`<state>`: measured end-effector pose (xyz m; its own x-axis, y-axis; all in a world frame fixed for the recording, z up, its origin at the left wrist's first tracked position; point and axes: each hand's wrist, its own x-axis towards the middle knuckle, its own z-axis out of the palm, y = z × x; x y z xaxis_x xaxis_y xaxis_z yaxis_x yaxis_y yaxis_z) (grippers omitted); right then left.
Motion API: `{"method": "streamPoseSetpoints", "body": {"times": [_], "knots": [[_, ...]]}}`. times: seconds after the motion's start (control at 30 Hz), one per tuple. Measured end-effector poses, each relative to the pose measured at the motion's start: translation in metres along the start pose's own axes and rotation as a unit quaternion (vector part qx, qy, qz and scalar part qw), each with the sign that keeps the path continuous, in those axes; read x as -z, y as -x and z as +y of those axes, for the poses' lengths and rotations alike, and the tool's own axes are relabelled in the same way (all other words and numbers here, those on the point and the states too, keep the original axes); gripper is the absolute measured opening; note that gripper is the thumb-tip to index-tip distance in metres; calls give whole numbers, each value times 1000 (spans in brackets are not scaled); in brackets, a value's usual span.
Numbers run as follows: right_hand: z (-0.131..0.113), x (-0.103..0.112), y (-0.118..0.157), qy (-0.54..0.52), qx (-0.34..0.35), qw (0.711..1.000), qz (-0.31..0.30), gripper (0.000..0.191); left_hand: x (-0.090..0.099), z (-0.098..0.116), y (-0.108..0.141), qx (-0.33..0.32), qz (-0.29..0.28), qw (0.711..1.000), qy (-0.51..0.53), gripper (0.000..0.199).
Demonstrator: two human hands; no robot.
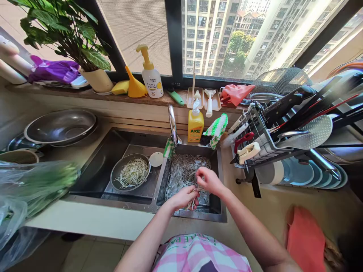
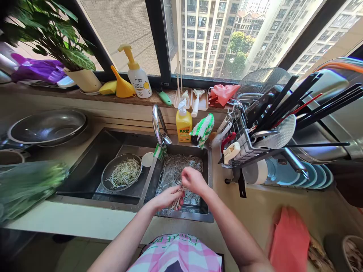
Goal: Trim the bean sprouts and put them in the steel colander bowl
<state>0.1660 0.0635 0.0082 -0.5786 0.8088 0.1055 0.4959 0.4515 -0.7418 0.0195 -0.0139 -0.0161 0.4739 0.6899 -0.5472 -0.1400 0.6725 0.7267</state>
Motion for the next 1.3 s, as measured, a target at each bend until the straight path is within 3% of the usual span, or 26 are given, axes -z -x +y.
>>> {"method": "streamPoseSetpoints", "body": {"times": [0.1, 0.23, 0.4, 0.5, 0.63, 0.7, 0.93, 1.17, 1.3], "knots": [[20, -7, 0, -94, -92, 988, 81, 13, 5, 4, 3, -11, 3, 995, 99, 26], [41, -26, 21, -45, -144, 983, 102, 12, 15, 8, 4, -33, 37, 965, 257, 25], [29, -43, 41, 20, -145, 978, 146, 14, 24, 9, -1, -55, 74, 927, 364, 16], [6, -42, 37, -42, -112, 979, 162, 18, 22, 9, -6, -64, 80, 916, 388, 11], [-16, -38, 28, -35, -38, 995, 82, 21, 13, 13, -12, -74, 98, 905, 408, 14], [-20, -39, 26, -6, -24, 997, 71, 24, 10, 16, -11, -79, 100, 900, 417, 16], [-17, -43, 25, 7, -76, 993, 95, 7, 10, 23, -4, -65, 45, 901, 426, 31], [-13, -46, 23, -117, -98, 984, 92, 6, 10, 19, -6, -73, 95, 904, 411, 27], [-14, -50, 23, -149, -111, 978, 94, 8, 11, 21, -6, -71, 84, 896, 429, 28]]}}
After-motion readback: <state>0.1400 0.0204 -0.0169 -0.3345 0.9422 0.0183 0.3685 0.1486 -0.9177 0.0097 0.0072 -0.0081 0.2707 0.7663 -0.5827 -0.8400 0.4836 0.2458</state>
